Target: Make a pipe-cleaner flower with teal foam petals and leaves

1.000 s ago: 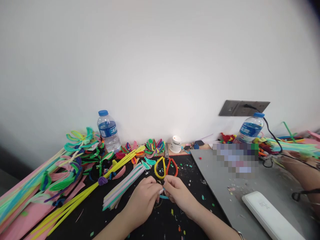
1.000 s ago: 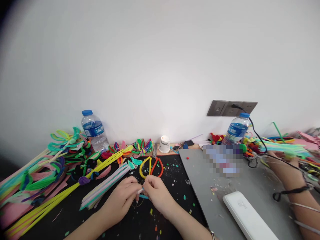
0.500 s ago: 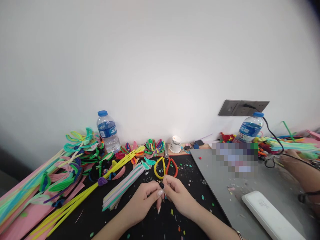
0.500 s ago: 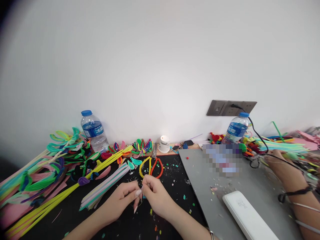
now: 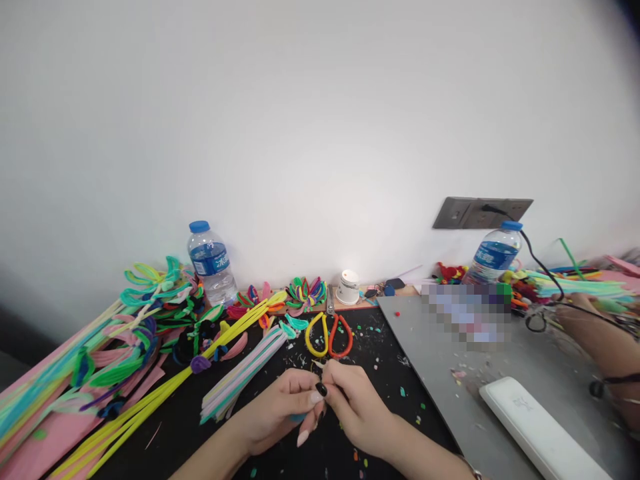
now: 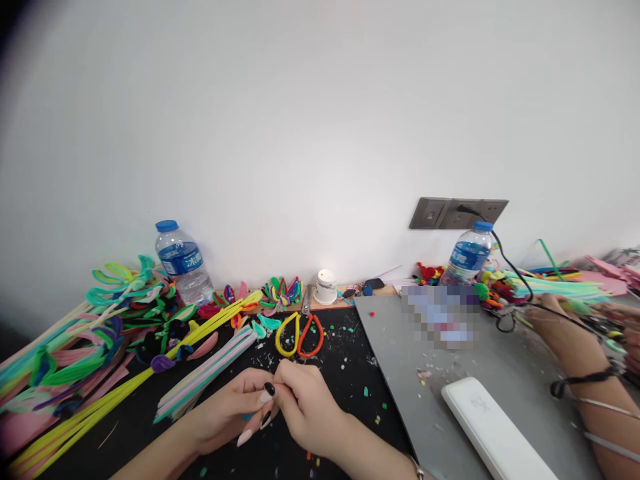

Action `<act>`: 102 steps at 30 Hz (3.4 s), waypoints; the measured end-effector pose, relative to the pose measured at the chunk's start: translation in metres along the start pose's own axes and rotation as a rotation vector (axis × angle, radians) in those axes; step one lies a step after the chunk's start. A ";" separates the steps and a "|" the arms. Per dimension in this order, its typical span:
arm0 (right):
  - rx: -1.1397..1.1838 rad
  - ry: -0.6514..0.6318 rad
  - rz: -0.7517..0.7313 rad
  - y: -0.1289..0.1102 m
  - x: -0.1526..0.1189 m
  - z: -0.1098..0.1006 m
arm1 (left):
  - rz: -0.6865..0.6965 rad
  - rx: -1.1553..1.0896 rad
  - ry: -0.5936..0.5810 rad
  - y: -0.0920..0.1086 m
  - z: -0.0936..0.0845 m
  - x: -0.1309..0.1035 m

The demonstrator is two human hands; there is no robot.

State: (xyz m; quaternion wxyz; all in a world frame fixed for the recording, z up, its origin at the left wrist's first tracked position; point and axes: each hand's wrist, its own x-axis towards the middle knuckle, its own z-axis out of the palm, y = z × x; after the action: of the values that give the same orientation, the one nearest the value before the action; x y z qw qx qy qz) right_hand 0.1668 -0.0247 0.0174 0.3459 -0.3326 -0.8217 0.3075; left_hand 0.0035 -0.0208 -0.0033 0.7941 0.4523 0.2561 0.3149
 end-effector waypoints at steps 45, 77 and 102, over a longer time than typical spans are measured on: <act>0.152 -0.001 0.218 0.017 0.011 0.000 | 0.207 0.583 0.140 0.011 -0.002 0.004; 0.633 0.022 0.485 0.014 0.013 0.008 | 0.438 1.228 0.261 0.010 0.001 -0.001; -0.004 0.017 0.062 0.011 0.005 -0.003 | 0.069 0.040 0.063 0.004 0.002 0.003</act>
State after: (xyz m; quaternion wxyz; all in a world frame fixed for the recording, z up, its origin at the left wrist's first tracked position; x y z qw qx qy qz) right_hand 0.1699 -0.0134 0.0131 0.3424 -0.3613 -0.8086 0.3137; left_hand 0.0053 -0.0182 0.0011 0.7651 0.4665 0.2714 0.3512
